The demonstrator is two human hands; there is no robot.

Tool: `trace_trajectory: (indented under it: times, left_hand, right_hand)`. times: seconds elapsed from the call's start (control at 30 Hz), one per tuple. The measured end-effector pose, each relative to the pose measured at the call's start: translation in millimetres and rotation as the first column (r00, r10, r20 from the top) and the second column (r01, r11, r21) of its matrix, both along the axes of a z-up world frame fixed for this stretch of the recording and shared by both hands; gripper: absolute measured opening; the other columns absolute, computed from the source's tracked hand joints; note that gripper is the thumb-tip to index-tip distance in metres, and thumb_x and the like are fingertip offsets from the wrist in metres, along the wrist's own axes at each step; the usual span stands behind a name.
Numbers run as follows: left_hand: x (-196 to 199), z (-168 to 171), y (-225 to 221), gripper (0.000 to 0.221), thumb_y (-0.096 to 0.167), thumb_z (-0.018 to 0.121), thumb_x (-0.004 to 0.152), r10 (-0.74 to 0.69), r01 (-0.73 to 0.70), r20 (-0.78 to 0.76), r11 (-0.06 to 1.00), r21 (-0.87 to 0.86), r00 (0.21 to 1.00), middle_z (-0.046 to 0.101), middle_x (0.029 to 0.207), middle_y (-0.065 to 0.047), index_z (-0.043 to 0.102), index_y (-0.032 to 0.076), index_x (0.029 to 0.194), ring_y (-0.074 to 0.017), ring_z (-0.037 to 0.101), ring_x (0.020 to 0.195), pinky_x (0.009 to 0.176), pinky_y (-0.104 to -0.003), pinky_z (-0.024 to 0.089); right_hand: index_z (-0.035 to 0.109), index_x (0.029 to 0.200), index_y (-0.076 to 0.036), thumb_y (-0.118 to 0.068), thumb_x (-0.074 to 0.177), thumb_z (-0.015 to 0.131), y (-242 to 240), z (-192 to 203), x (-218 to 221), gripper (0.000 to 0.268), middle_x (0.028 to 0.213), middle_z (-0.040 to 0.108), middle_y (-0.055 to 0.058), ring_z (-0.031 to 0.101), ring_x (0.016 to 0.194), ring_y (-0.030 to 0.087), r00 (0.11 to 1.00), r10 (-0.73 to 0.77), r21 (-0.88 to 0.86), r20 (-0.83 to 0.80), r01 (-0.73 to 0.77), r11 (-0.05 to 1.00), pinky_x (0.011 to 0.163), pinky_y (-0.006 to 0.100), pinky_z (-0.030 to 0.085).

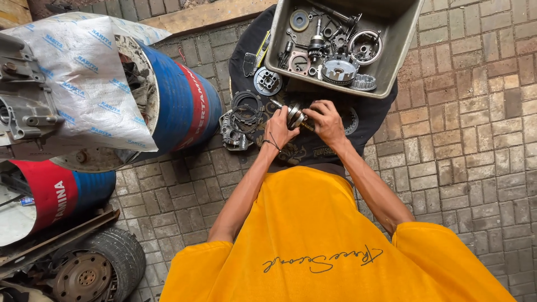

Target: Inspecting a motorcycle crankshaft by rotating it and checking the connecting rod's movement and bearings.

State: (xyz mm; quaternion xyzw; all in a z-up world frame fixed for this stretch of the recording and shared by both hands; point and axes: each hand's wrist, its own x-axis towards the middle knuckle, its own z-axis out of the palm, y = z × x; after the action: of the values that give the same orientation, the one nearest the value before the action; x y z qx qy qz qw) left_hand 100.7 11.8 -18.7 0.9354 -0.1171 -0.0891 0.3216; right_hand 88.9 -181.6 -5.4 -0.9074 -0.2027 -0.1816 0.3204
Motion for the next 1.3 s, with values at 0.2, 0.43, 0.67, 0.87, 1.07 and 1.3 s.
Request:
trace_trajectory:
  times: [0.2,0.43,0.67,0.87,1.07,1.3]
  left_hand:
    - [1,-2,1,0.054,0.034,0.081,0.067,0.012,-0.012,-0.036,1.000,0.003,0.999,0.057,0.094,-0.014,0.044,0.014,0.102,-0.0492,0.070,0.082,0.070,-0.058,0.061]
    - [3,0,-1,0.055,0.032,0.081,0.067,0.014,-0.013,-0.037,1.000,0.011,0.999,0.057,0.093,-0.015,0.044,0.014,0.103,-0.0497,0.070,0.082,0.069,-0.058,0.061]
    - [0,3,3,0.054,0.030,0.081,0.066,0.009,-0.010,-0.044,1.000,-0.016,0.999,0.057,0.092,-0.015,0.044,0.013,0.102,-0.0501,0.069,0.083,0.069,-0.058,0.061]
    - [-1,6,5,0.053,0.030,0.080,0.067,0.030,-0.032,-0.052,0.999,-0.036,0.998,0.055,0.091,-0.014,0.044,0.014,0.102,-0.0506,0.069,0.081,0.068,-0.059,0.060]
    - [-3,-1,4,0.054,0.029,0.081,0.067,0.034,-0.036,-0.054,0.999,-0.037,0.998,0.054,0.092,-0.013,0.044,0.014,0.104,-0.0502,0.069,0.082,0.068,-0.059,0.060]
    - [-8,-7,1,0.053,0.033,0.078,0.070,0.033,-0.032,0.027,0.998,-0.051,0.999,0.052,0.093,-0.012,0.047,0.014,0.109,-0.0469,0.068,0.083,0.067,-0.057,0.061]
  right_hand:
    - [0.076,0.116,-0.015,-0.005,0.100,0.061,-4,-9,-4,0.024,0.102,0.065,0.008,0.066,0.101,0.029,0.997,-0.062,-0.021,0.040,0.062,0.998,0.089,0.041,0.057]
    - [0.077,0.104,-0.013,-0.009,0.092,0.078,-6,-8,10,0.013,0.100,0.067,0.005,0.069,0.099,0.026,0.995,-0.051,0.013,0.084,0.050,0.999,0.087,0.038,0.059]
    - [0.079,0.105,-0.012,-0.011,0.094,0.076,4,5,0,0.011,0.102,0.072,0.007,0.070,0.101,0.027,0.995,0.054,0.076,0.082,-0.060,0.995,0.090,0.039,0.059]
    - [0.079,0.106,-0.012,-0.012,0.096,0.073,16,14,-5,0.011,0.102,0.072,0.008,0.070,0.101,0.030,0.998,0.043,0.111,0.049,-0.049,0.993,0.090,0.042,0.059]
    - [0.078,0.105,-0.009,-0.008,0.099,0.068,14,-2,-5,0.011,0.101,0.071,0.010,0.068,0.097,0.032,0.998,-0.010,0.083,0.061,0.005,0.997,0.087,0.043,0.058]
    - [0.079,0.103,-0.013,-0.013,0.096,0.075,18,4,-5,0.008,0.100,0.071,0.006,0.068,0.095,0.029,0.999,0.004,0.100,0.042,-0.009,0.995,0.088,0.041,0.058]
